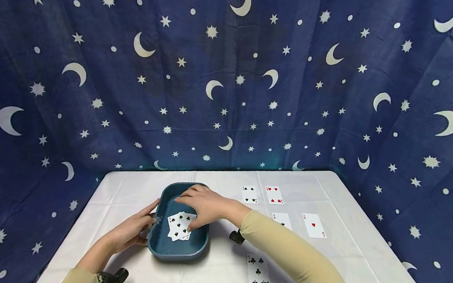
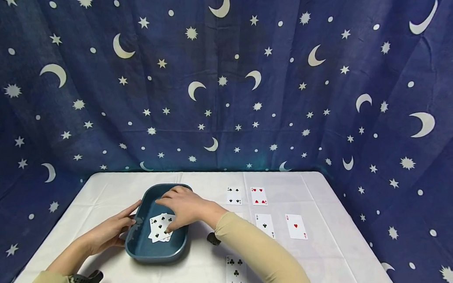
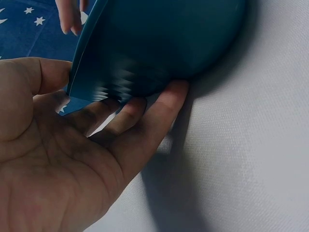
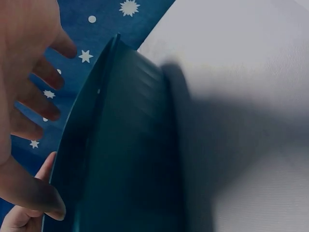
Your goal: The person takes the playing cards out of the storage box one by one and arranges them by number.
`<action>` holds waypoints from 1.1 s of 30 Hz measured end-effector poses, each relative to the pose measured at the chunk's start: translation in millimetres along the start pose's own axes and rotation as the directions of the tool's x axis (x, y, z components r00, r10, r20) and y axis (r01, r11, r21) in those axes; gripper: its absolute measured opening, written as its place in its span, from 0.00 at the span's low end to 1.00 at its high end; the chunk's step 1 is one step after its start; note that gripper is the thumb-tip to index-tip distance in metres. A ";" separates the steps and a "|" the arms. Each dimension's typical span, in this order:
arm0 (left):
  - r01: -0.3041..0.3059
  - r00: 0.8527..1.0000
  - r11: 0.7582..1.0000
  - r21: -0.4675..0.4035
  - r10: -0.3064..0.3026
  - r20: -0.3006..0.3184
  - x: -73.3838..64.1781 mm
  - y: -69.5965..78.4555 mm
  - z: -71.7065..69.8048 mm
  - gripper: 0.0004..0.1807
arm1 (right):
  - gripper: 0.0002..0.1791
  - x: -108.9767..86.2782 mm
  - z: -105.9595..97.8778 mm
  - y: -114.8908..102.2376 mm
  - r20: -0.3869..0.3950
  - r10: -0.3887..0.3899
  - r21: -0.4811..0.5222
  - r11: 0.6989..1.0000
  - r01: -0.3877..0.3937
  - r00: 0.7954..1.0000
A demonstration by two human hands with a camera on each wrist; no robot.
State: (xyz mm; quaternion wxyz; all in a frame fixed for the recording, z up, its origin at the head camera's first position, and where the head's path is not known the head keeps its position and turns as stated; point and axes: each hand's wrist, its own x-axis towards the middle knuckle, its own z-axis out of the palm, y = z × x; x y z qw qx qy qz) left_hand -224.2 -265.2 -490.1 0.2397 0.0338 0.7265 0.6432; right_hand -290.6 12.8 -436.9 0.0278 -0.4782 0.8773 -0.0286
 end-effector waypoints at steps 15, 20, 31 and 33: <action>0.000 1.000 1.000 0.002 0.000 0.010 -1.5 2.4 1.2 0.40 | 0.52 20.7 15.9 -5.3 0.114 0.021 -0.121 0.993 -0.007 0.993; 0.007 1.000 1.000 -0.003 -0.007 0.001 -0.9 2.2 0.7 0.39 | 0.52 27.3 22.8 -6.2 0.151 0.040 -0.124 0.992 -0.021 0.988; 0.000 1.000 1.000 -0.010 0.000 0.002 -1.1 0.7 -0.3 0.40 | 0.50 34.6 31.3 -6.8 0.181 0.067 -0.136 0.990 -0.043 0.981; 0.000 1.000 1.000 -0.010 0.000 0.003 -0.9 0.7 -0.3 0.40 | 0.50 34.9 32.1 -7.1 0.182 0.072 -0.136 0.990 -0.048 0.981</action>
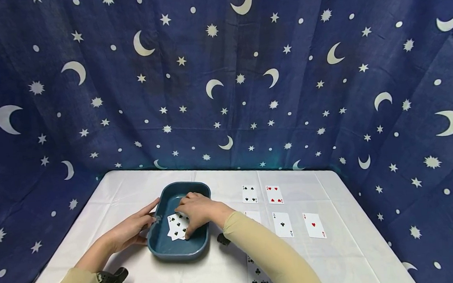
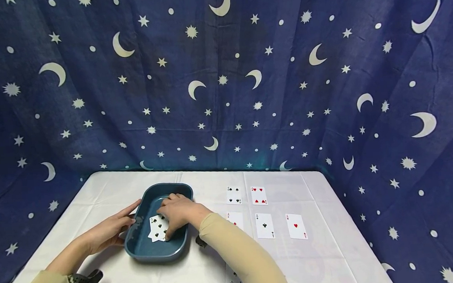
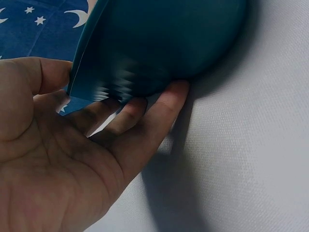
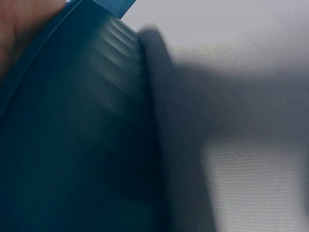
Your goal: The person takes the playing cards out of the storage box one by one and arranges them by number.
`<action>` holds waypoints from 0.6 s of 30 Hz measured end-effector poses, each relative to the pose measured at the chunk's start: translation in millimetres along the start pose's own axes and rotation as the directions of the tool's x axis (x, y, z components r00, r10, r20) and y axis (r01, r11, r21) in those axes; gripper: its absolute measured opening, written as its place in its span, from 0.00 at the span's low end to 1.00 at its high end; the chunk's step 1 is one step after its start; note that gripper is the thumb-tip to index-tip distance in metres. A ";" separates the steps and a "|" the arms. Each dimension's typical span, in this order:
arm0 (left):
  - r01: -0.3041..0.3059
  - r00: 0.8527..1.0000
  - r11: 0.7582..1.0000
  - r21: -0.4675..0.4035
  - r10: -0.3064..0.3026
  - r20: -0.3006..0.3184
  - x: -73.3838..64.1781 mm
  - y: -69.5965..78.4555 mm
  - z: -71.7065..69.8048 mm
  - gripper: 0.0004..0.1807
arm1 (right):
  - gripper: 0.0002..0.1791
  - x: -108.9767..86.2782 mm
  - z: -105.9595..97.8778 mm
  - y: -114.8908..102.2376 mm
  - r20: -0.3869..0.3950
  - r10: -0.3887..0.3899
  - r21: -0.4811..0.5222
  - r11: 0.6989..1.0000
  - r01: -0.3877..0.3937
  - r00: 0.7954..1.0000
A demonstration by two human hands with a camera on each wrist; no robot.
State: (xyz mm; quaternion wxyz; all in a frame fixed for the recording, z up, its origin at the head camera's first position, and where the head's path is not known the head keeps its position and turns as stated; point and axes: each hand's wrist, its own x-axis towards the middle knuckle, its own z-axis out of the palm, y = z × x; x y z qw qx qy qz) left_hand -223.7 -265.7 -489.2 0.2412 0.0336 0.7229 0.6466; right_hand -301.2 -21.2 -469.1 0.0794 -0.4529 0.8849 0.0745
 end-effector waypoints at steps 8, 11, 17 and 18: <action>-0.003 1.000 1.000 0.007 0.003 0.000 -0.7 0.6 0.7 0.40 | 0.51 1.9 1.4 -0.6 0.012 0.027 0.022 0.999 -0.027 1.000; -0.005 1.000 1.000 0.008 0.005 0.002 -1.2 1.1 1.1 0.40 | 0.51 3.2 2.4 -0.2 0.019 0.029 0.018 0.999 -0.029 0.999; 0.000 1.000 1.000 0.014 0.000 -0.009 -1.9 2.0 1.8 0.40 | 0.50 4.7 2.9 -0.3 0.027 0.028 0.021 0.999 -0.029 0.999; 0.001 1.000 1.000 0.015 -0.001 -0.011 -1.9 2.1 1.8 0.40 | 0.50 4.7 2.7 -0.4 0.027 0.029 0.023 0.999 -0.029 0.999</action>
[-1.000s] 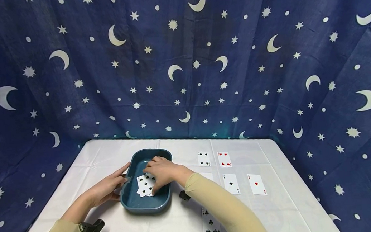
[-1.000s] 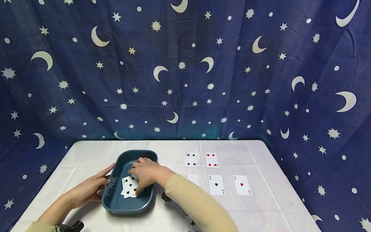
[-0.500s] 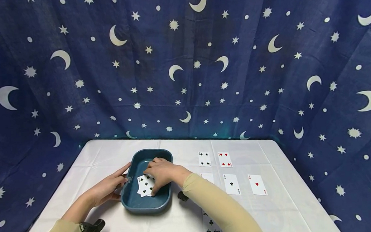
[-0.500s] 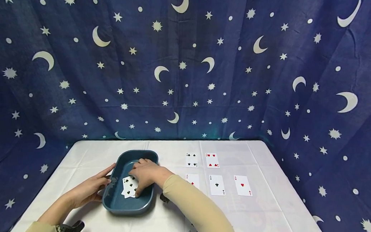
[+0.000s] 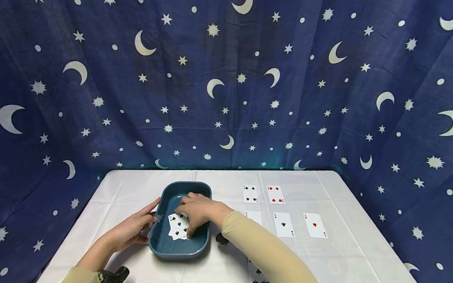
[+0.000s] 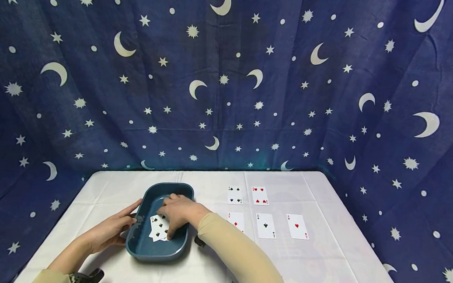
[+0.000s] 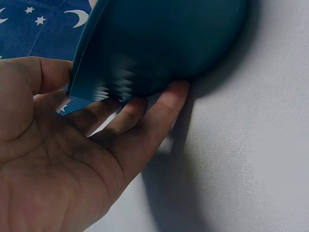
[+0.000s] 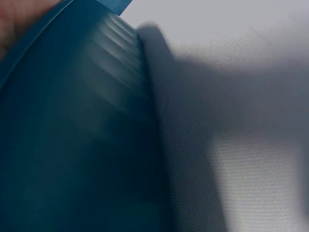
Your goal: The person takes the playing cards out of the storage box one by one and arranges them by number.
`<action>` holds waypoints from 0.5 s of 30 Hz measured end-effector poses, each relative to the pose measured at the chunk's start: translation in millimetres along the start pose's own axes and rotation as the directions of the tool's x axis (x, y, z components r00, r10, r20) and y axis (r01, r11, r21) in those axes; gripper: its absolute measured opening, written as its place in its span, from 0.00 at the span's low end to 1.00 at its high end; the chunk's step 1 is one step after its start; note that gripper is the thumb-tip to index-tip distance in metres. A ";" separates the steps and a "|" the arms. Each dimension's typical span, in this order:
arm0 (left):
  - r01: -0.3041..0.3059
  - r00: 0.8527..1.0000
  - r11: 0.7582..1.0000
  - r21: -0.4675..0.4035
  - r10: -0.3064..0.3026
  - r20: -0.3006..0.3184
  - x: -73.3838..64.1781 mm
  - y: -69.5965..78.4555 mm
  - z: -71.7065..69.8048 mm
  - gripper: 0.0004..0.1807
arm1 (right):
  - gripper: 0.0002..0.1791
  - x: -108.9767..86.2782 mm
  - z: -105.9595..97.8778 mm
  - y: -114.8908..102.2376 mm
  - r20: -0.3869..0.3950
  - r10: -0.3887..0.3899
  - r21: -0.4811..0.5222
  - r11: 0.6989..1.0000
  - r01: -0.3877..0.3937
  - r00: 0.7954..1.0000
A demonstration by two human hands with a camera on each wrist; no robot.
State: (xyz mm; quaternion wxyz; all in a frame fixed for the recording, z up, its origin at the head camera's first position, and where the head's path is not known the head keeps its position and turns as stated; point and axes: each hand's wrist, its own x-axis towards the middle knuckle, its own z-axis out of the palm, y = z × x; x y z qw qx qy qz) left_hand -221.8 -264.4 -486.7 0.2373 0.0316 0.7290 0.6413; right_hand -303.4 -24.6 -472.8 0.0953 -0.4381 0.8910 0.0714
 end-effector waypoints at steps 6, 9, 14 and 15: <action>0.003 1.000 1.000 0.001 -0.003 0.003 0.7 0.1 -0.1 0.40 | 0.49 -1.0 -0.6 -0.3 -0.003 0.005 0.021 1.000 -0.005 1.000; 0.000 1.000 1.000 -0.001 0.000 0.005 1.2 -0.1 -0.1 0.40 | 0.48 -1.6 -0.7 -0.3 -0.004 0.008 0.029 1.000 -0.008 1.000; 0.002 1.000 1.000 -0.005 -0.002 0.006 1.6 -0.3 0.1 0.40 | 0.46 -2.2 -0.6 -0.1 -0.004 0.005 0.041 0.999 -0.005 1.000; 0.003 1.000 1.000 -0.006 -0.003 0.005 1.6 -0.4 0.2 0.40 | 0.46 -2.3 -0.5 -0.2 -0.004 0.004 0.042 0.999 -0.004 1.000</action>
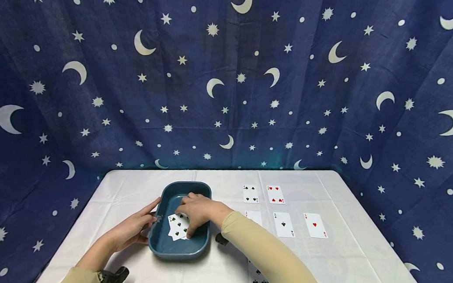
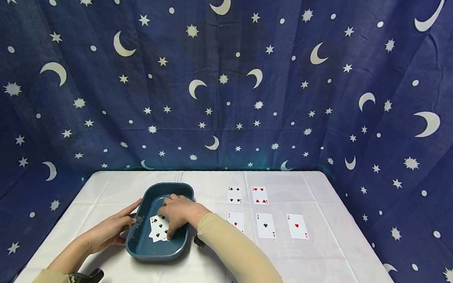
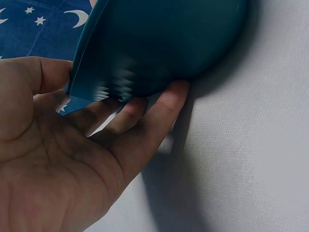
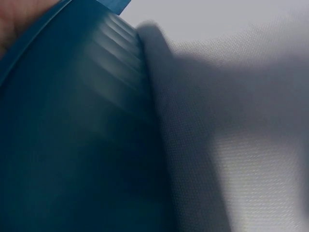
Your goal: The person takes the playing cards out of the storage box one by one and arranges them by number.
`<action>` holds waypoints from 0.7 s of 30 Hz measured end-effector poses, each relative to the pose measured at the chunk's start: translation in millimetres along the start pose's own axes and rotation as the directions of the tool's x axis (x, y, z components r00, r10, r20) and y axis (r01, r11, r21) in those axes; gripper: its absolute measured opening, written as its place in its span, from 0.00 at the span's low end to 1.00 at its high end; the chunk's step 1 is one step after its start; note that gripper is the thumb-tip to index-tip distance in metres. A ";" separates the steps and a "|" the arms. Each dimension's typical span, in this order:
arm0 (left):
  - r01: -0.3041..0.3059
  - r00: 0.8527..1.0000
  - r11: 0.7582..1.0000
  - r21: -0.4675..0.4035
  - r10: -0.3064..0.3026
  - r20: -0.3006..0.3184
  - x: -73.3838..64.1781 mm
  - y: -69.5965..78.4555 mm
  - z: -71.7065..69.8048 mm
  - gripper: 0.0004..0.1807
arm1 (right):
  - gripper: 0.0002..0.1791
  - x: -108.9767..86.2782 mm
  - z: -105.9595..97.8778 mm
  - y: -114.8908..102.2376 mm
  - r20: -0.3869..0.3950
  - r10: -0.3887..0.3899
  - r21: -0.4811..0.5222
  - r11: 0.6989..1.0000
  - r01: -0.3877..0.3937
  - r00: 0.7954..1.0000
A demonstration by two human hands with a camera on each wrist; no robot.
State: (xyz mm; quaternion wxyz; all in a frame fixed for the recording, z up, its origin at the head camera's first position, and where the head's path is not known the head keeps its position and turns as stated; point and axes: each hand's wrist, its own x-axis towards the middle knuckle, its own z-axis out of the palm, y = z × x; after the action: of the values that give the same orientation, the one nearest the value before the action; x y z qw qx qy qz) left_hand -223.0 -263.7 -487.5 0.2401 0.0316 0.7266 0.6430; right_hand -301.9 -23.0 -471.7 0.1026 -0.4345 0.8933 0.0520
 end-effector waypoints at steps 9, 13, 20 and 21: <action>0.001 1.000 1.000 0.000 -0.001 0.001 -0.3 0.3 0.8 0.40 | 0.47 -1.3 -0.1 -0.2 0.004 0.004 0.009 1.000 -0.004 1.000; -0.004 1.000 1.000 0.000 0.004 0.006 -0.2 0.4 1.0 0.40 | 0.47 -1.9 -0.4 0.9 -0.011 0.003 0.016 1.000 -0.002 1.000; -0.007 1.000 1.000 -0.002 0.007 0.011 0.0 0.8 0.5 0.39 | 0.48 -3.9 -5.2 3.3 -0.045 -0.016 0.019 1.000 0.017 0.999; -0.006 1.000 1.000 -0.001 0.006 0.009 0.0 0.9 0.5 0.39 | 0.49 -4.7 -6.7 4.0 -0.050 -0.018 0.019 1.000 0.019 0.999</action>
State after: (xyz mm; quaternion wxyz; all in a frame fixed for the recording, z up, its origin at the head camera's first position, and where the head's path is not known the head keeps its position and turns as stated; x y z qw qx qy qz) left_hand -223.1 -263.2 -486.7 0.2415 0.0364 0.7252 0.6438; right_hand -303.2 -18.2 -464.1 0.0848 -0.4431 0.8919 0.0317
